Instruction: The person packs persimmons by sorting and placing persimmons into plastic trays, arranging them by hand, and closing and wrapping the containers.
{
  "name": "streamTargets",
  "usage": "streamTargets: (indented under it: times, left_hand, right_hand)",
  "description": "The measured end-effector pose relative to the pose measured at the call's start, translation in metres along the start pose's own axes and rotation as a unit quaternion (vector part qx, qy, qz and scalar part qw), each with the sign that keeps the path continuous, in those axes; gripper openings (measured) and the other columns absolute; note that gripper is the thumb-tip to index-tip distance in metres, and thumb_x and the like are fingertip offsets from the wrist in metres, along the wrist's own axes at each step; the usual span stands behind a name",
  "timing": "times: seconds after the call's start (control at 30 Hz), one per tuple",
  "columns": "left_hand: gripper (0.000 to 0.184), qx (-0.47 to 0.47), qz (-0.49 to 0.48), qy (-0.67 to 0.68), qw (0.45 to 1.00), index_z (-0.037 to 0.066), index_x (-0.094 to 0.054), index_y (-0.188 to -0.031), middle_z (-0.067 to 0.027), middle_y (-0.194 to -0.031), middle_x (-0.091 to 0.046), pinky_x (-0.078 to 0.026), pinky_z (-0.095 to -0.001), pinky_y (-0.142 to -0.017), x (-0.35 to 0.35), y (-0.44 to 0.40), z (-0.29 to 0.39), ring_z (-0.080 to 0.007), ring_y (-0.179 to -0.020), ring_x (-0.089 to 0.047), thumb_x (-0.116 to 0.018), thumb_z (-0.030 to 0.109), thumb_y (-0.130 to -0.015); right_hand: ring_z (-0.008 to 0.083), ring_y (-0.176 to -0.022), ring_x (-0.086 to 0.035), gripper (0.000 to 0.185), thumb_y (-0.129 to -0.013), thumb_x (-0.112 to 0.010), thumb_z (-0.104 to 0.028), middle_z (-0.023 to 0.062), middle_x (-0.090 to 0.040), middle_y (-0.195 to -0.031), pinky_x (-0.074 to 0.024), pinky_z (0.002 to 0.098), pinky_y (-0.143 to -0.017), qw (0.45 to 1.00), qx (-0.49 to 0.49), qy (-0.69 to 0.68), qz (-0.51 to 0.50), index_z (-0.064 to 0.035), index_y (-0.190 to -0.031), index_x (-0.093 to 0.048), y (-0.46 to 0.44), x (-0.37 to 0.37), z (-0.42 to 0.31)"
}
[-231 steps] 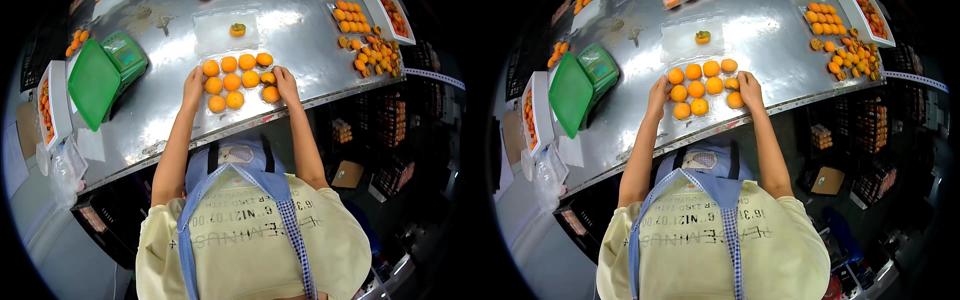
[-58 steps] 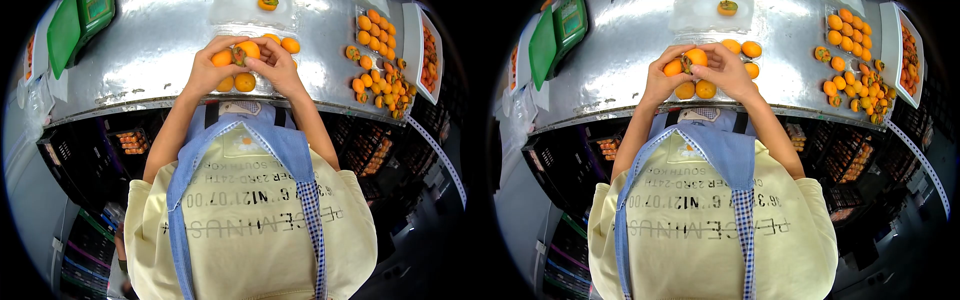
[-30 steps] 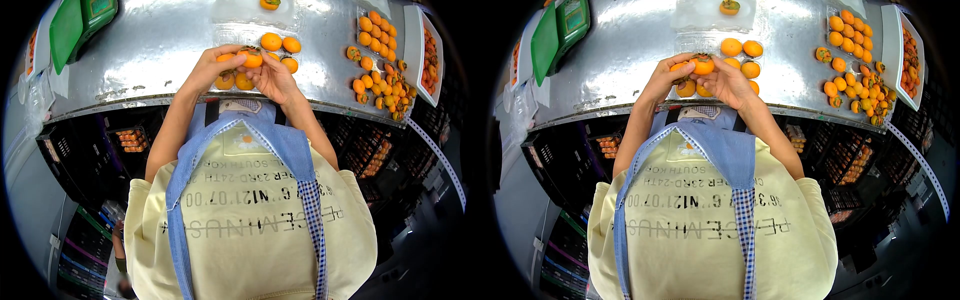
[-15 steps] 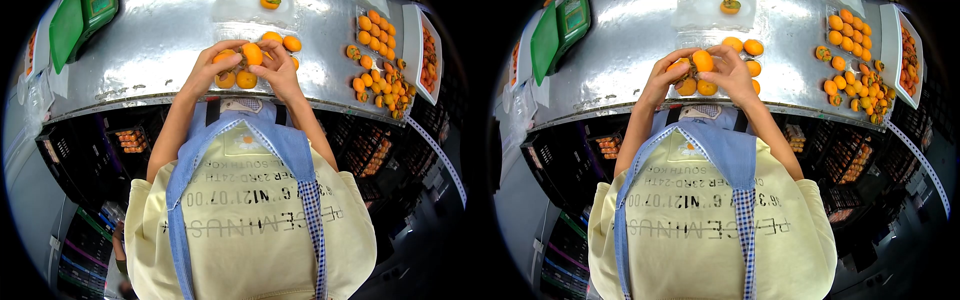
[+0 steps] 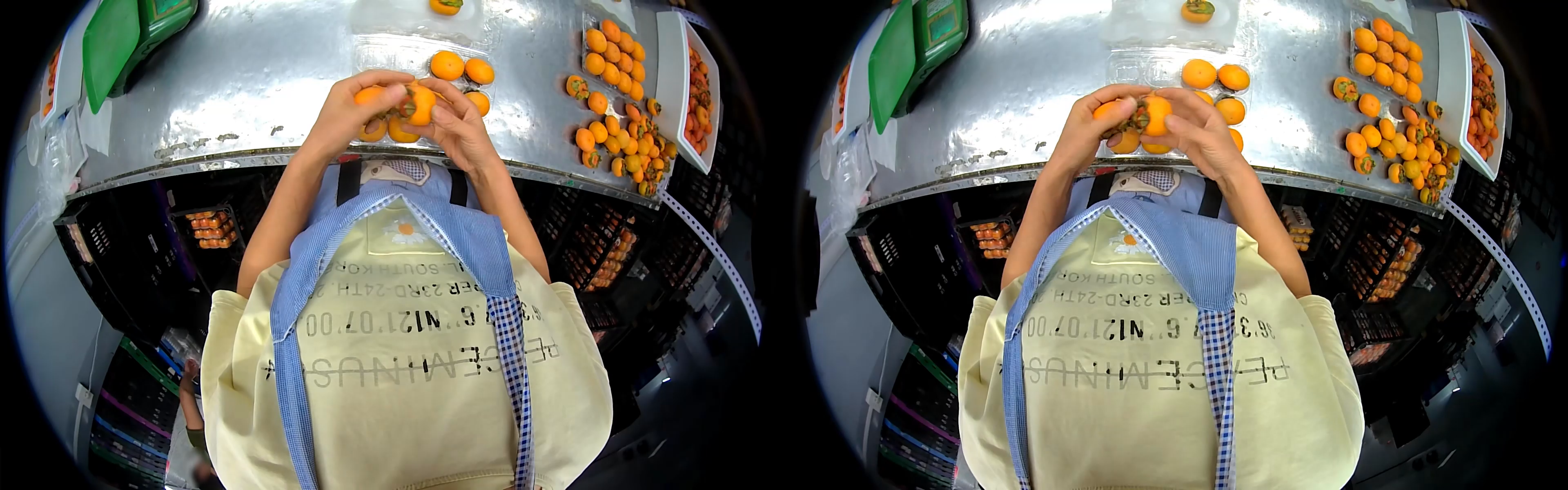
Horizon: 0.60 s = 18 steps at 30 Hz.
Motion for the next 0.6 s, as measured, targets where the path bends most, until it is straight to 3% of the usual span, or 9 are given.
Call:
streamTargets:
  times: [0.07, 0.17, 0.27, 0.33, 0.4, 0.5, 0.6]
  left_hand:
    - [0.034, 0.033, 0.003, 0.119, 0.992, 0.003, -0.060, -0.112, -0.0002, -0.091, -0.058, -0.038, -0.0167, -0.054, 0.003, 0.000, -0.009, -0.0075, -0.079, -0.054, -0.056, 0.028, -0.089]
    - [0.042, 0.037, 0.012, 0.156, 0.987, 0.001, -0.057, -0.116, -0.0015, -0.093, -0.058, -0.041, -0.0181, -0.057, 0.011, -0.001, -0.013, -0.0098, -0.084, -0.056, -0.049, 0.034, -0.092]
    - [0.044, 0.056, 0.053, 0.203, 0.976, -0.001, -0.052, -0.121, -0.0062, -0.100, -0.057, -0.046, -0.0233, -0.066, 0.022, 0.004, -0.018, -0.0142, -0.090, -0.056, -0.045, 0.033, -0.093]
    - [0.047, 0.040, 0.060, 0.268, 0.961, -0.003, -0.046, -0.125, -0.0113, -0.107, -0.054, -0.047, -0.0286, -0.076, 0.028, 0.005, -0.019, -0.0196, -0.096, -0.055, -0.042, 0.031, -0.093]
    - [0.046, 0.027, 0.053, 0.338, 0.939, -0.004, -0.042, -0.127, -0.0164, -0.113, -0.051, -0.046, -0.0354, -0.087, 0.034, 0.006, -0.022, -0.0259, -0.102, -0.053, -0.039, 0.027, -0.094]
    - [0.043, 0.018, 0.032, 0.411, 0.911, -0.004, -0.038, -0.128, -0.0223, -0.118, -0.046, -0.042, -0.0438, -0.098, 0.038, 0.006, -0.023, -0.0345, -0.108, -0.050, -0.036, 0.023, -0.094]
    - [0.045, 0.025, 0.036, 0.392, 0.919, -0.005, -0.035, -0.129, -0.0244, -0.121, -0.044, -0.042, -0.0433, -0.098, 0.037, 0.007, -0.023, -0.0372, -0.110, -0.050, -0.034, 0.026, -0.096]
  right_hand:
    - [0.0280, -0.114, -0.050, 0.041, -0.087, -0.056, -0.008, 0.0149, -0.050, -0.121, -0.0507, 0.0451, -0.089, 0.997, -0.009, -0.074, 0.008, -0.0026, -0.125, -0.043, 0.001, 0.006, 0.005]
    - [0.0294, -0.114, -0.050, 0.042, -0.087, -0.056, -0.009, 0.0156, -0.050, -0.122, -0.0504, 0.0466, -0.089, 0.993, -0.001, -0.115, 0.001, -0.0023, -0.126, -0.043, 0.001, 0.006, 0.007]
    - [0.0267, -0.114, -0.051, 0.043, -0.084, -0.061, -0.009, 0.0148, -0.052, -0.120, -0.0501, 0.0421, -0.089, 0.995, 0.053, -0.074, 0.032, -0.0016, -0.123, -0.045, 0.000, 0.010, -0.006]
    - [0.0240, -0.111, -0.053, 0.043, -0.082, -0.065, -0.011, 0.0140, -0.055, -0.117, -0.0494, 0.0385, -0.089, 0.983, 0.110, 0.117, 0.088, -0.0011, -0.121, -0.048, -0.005, 0.024, -0.027]
    - [0.0172, -0.102, -0.056, 0.042, -0.076, -0.071, -0.012, 0.0098, -0.060, -0.110, -0.0480, 0.0319, -0.087, 0.919, 0.172, 0.328, 0.138, -0.0029, -0.114, -0.054, -0.011, 0.029, -0.054]
    - [0.0163, -0.098, -0.057, 0.040, -0.074, -0.072, -0.012, 0.0066, -0.061, -0.108, -0.0471, 0.0305, -0.085, 0.834, 0.178, 0.507, 0.125, -0.0062, -0.110, -0.056, -0.025, 0.017, -0.068]
    - [0.0242, -0.100, -0.056, 0.039, -0.072, -0.072, -0.011, 0.0077, -0.061, -0.107, -0.0445, 0.0345, -0.087, 0.694, 0.234, 0.678, 0.062, -0.0081, -0.108, -0.058, -0.042, -0.010, -0.069]
Point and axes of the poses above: each hand's wrist, its own y-axis away from the middle knuckle, its own x-axis out of the back of the hand, z = x × y, the point moved 10 cm from there along -y, towards the middle knuckle
